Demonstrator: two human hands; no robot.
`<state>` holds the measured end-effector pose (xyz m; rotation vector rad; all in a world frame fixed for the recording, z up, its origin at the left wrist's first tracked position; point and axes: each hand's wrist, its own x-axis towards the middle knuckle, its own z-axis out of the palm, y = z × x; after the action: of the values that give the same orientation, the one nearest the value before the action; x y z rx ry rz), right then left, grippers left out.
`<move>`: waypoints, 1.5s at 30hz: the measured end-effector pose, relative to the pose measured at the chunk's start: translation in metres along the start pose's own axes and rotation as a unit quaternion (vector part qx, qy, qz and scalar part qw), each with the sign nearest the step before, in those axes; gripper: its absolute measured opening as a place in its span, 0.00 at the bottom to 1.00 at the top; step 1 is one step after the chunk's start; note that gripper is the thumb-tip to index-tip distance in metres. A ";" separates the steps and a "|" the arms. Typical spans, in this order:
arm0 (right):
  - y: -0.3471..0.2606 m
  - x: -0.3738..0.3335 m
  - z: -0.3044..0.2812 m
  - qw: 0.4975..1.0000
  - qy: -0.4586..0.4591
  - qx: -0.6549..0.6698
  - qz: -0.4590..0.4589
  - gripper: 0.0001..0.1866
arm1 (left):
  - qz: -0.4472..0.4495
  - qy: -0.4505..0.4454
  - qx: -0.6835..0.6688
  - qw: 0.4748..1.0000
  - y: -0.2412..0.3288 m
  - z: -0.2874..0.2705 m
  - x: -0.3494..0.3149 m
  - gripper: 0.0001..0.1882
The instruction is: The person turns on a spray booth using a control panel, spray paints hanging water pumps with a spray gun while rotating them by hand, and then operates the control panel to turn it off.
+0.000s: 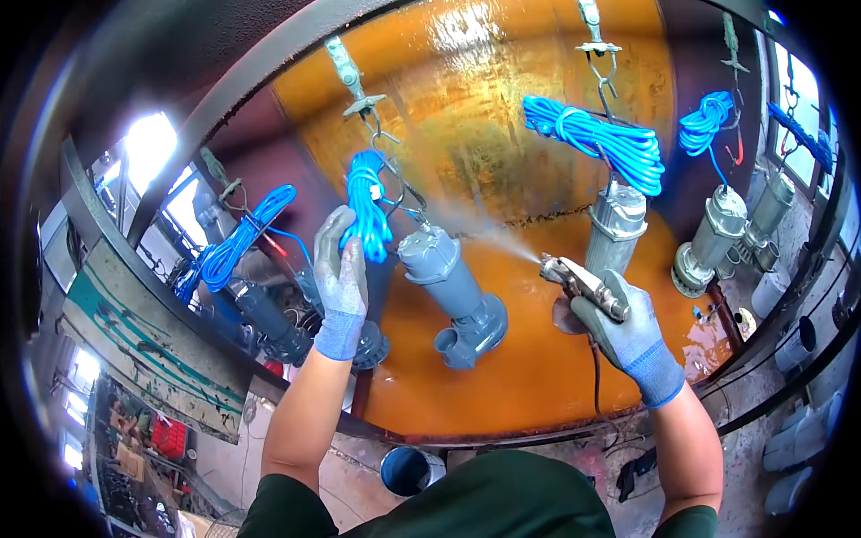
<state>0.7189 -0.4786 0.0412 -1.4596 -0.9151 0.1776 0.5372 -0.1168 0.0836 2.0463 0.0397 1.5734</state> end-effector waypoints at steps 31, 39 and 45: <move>-0.073 0.047 -0.038 0.971 -0.181 -0.149 -0.035 0.21 | -0.479 0.003 -0.016 0.877 -0.172 -0.071 -0.388 0.25; -0.072 0.044 -0.051 0.965 -0.201 -0.169 0.005 0.18 | -0.634 -0.227 0.267 0.689 -0.059 -0.175 -0.611 0.23; -0.048 0.037 -0.059 0.969 -0.184 -0.164 0.012 0.18 | -0.503 -0.571 0.401 0.510 0.006 -0.233 -0.631 0.15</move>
<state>0.7600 -0.5090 0.1080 -1.7785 -1.2724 0.3350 0.1279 -0.2466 -0.4337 2.3899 1.3537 -0.8115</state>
